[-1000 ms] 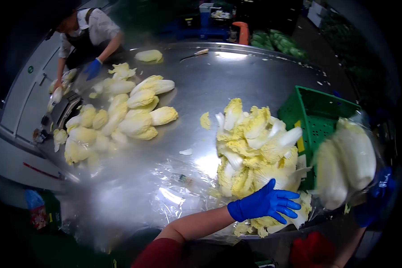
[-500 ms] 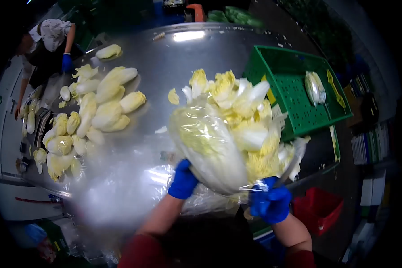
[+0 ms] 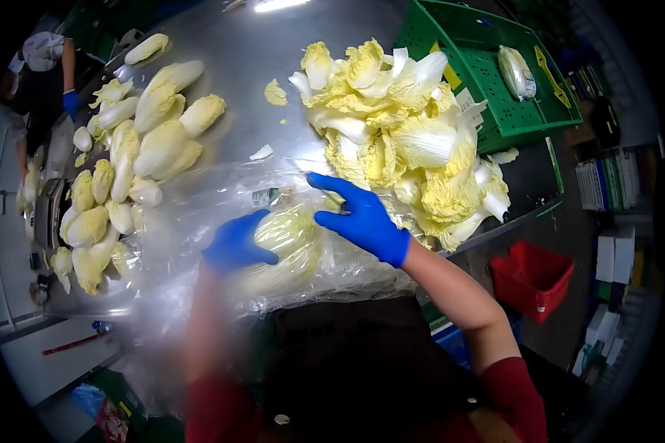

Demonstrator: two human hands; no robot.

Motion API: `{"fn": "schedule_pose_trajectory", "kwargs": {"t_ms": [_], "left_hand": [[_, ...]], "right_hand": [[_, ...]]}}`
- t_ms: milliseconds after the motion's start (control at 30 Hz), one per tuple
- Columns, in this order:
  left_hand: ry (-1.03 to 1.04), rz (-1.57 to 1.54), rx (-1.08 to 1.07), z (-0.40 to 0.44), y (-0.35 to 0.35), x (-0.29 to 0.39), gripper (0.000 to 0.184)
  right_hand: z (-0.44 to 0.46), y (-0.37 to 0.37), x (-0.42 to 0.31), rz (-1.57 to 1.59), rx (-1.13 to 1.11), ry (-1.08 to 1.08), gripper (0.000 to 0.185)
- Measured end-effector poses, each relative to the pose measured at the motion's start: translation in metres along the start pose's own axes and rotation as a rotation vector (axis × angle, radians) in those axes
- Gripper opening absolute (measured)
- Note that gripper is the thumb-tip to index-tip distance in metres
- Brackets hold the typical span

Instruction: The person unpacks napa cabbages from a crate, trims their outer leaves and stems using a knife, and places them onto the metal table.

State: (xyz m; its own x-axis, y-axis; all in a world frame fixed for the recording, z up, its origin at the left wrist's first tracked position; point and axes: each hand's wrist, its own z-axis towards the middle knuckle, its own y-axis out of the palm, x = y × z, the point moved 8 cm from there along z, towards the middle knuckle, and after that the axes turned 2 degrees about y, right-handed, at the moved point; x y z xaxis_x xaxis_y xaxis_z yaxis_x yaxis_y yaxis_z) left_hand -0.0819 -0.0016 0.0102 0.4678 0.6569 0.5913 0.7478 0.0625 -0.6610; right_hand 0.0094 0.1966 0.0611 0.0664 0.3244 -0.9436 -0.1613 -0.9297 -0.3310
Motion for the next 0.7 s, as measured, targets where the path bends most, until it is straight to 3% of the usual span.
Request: {"fn": "schedule_pose_trajectory", "kwargs": {"t_ms": [100,167,200,233,300,333,367,433,500,600,633,700], "left_hand": [[0.021,-0.014,0.077,-0.003,0.002,-0.002,0.093],[0.069,0.000,0.179,-0.010,-0.002,0.002,0.089],[0.152,0.104,0.262,-0.014,-0.002,0.005,0.085],[0.250,0.209,0.381,-0.023,-0.003,0.013,0.080],[0.181,0.168,0.564,-0.034,0.000,0.022,0.070],[0.157,0.063,0.660,-0.036,0.005,0.021,0.062],[0.111,0.154,0.713,-0.035,0.009,0.024,0.051],[0.032,0.250,0.766,-0.031,0.014,0.019,0.041],[0.044,0.105,0.813,-0.027,0.014,-0.002,0.038],[0.058,-0.067,0.812,-0.027,0.010,-0.009,0.034],[0.064,-0.115,0.805,-0.026,0.008,-0.008,0.034],[0.081,-0.051,0.839,-0.023,0.009,-0.001,0.032]], "right_hand": [[0.025,0.032,0.006,0.005,-0.129,0.154,0.073],[0.042,0.057,0.020,-0.169,-0.241,0.137,0.077],[0.048,0.071,0.029,-0.099,-0.303,0.095,0.072],[0.054,0.078,0.025,-0.301,-0.355,0.020,0.057],[0.061,0.083,0.025,-0.474,-0.372,0.041,0.026],[0.062,0.083,0.026,-0.427,-0.340,0.018,0.027],[0.061,0.079,0.019,-0.392,-0.321,0.027,0.030],[0.057,0.083,0.024,-0.245,-0.501,0.158,0.035],[0.042,0.078,0.016,-0.102,-0.612,0.095,0.039],[0.020,0.038,0.015,0.107,-0.636,0.314,0.033],[0.013,0.031,0.027,0.046,-0.649,0.425,0.033],[0.001,0.026,0.055,0.126,-0.566,0.679,0.032]]}}
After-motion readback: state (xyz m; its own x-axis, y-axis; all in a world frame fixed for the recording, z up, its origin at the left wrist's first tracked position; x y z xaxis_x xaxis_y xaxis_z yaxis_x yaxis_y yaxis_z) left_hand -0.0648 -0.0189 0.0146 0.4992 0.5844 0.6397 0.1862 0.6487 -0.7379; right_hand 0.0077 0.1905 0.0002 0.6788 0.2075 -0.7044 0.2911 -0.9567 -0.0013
